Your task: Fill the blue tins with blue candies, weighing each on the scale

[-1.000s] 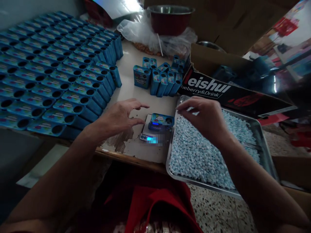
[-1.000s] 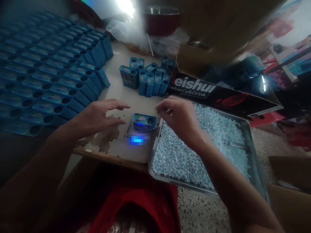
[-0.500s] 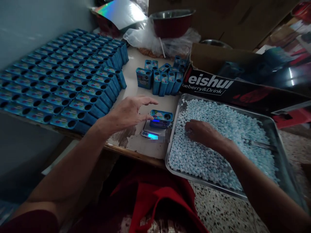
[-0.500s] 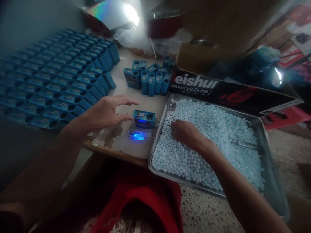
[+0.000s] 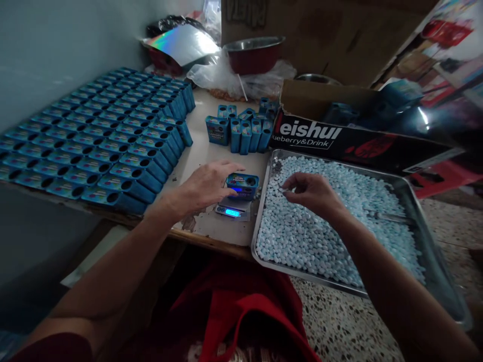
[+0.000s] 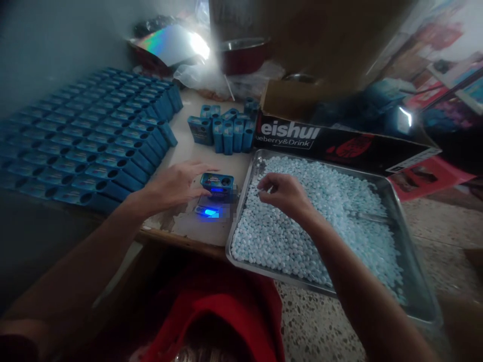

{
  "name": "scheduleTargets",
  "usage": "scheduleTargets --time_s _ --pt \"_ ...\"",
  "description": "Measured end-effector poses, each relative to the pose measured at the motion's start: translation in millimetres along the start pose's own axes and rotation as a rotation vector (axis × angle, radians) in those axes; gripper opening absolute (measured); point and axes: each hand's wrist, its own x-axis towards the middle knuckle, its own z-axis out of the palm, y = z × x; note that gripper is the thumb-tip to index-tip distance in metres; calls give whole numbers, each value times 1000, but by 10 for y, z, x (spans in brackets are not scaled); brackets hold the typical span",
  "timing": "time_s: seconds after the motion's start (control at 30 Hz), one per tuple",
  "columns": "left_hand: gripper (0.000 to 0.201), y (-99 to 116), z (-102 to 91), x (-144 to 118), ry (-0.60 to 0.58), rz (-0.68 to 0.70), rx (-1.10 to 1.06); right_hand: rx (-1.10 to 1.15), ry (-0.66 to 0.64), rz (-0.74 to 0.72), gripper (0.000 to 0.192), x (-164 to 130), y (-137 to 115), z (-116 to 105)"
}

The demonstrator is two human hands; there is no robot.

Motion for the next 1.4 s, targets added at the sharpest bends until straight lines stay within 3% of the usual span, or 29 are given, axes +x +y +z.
scheduleTargets --time_s 0.1,0.3,0.6,0.7,0.77,0.9,1.0,1.1,1.23,1.3,1.4 --pt "60 -45 11 -4 -15 1 -14 115 31 -127 16 99 -162 57" --pt "51 -215 67 1 27 37 -56 9 33 -218 17 277 -399 156" --pt "56 -254 91 47 11 68 -120 -78 -199 -306 30 442 -710 216" --pt "62 -226 165 70 6 81 -152 2 -225 -247 34 491 -674 182" --pt "63 -172 238 102 -5 75 -156 155 -192 -127 31 525 -601 131" --pt "35 -92 250 238 -93 98 -79 588 -16 207 23 641 -382 26" --pt "29 -234 -73 442 -99 42 77 681 21 207 23 842 -247 53" --pt "43 -601 -682 743 44 -58 199 545 25 99 23 1194 -284 162" --pt "55 -1257 -1435 1202 248 -207 273 -535 -10 -126 47 1761 -596 271" --pt "60 -1572 -1593 1392 276 -245 261 -833 -100 -161 53 1984 -755 290" --pt "60 -1967 -1550 1545 179 -231 241 -900 -171 -189 51 2187 -880 291"
